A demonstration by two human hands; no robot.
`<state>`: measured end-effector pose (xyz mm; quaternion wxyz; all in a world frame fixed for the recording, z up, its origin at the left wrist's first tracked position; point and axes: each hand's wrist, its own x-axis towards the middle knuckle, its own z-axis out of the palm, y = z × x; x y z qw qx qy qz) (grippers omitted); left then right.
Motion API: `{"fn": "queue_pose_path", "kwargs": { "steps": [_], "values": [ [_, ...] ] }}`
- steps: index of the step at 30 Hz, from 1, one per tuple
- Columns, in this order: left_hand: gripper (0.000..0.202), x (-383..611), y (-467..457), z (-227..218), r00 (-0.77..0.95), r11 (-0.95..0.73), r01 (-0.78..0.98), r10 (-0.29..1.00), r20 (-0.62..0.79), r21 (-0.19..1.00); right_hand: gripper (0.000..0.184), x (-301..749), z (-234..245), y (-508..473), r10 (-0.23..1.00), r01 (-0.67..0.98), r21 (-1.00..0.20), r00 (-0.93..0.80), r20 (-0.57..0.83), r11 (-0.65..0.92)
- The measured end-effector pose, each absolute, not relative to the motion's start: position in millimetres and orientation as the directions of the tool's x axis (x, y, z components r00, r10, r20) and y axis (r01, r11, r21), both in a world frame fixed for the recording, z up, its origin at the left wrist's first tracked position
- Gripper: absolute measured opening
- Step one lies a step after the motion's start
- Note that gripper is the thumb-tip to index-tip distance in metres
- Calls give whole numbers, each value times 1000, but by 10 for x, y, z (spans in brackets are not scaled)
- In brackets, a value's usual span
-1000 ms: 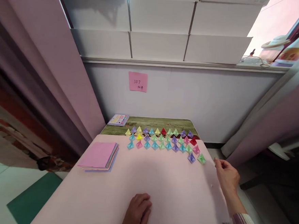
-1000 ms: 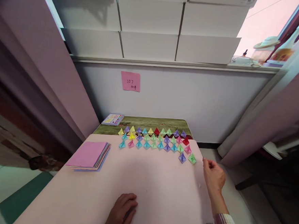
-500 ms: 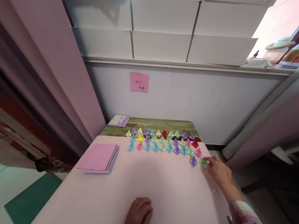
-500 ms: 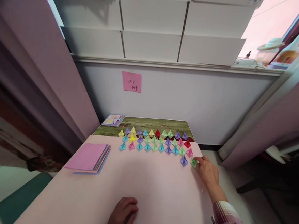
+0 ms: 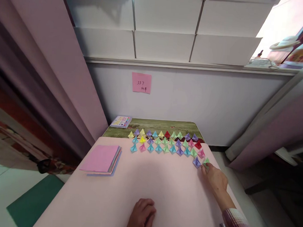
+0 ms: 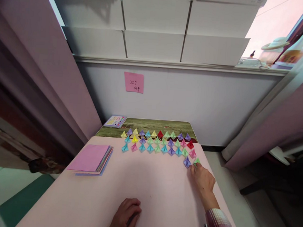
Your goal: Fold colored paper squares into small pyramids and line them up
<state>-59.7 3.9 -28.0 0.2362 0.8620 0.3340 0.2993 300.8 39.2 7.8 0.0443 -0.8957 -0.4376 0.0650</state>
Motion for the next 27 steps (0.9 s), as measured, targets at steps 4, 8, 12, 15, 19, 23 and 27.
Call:
{"fn": "queue_pose_path", "kwargs": {
  "steps": [4,8,12,15,19,23,27],
  "values": [
    [14,-595,41,-275,592,-673,430,713,375,602,42,2995,32,384,799,790,-119,594,-93,-601],
    [13,-590,46,-263,589,-678,426,710,386,599,41,3028,-25,374,806,801,-86,588,-71,-592],
    [13,-586,37,-254,589,-669,434,718,371,604,44,3075,-75,337,808,804,-82,582,-94,-588],
    [13,-581,26,-233,587,-655,442,727,355,613,46,3100,-90,329,815,814,-65,571,-100,-578],
    [13,-577,16,-195,577,-642,442,738,350,626,46,3113,-94,354,825,827,-41,554,-112,-561],
    [14,-576,14,-181,565,-640,432,741,362,636,44,3114,-96,353,827,832,-22,547,-131,-554],
    [15,-568,13,-180,555,-641,428,743,375,637,42,3131,-97,280,834,835,-43,542,-102,-548]
  ]
}}
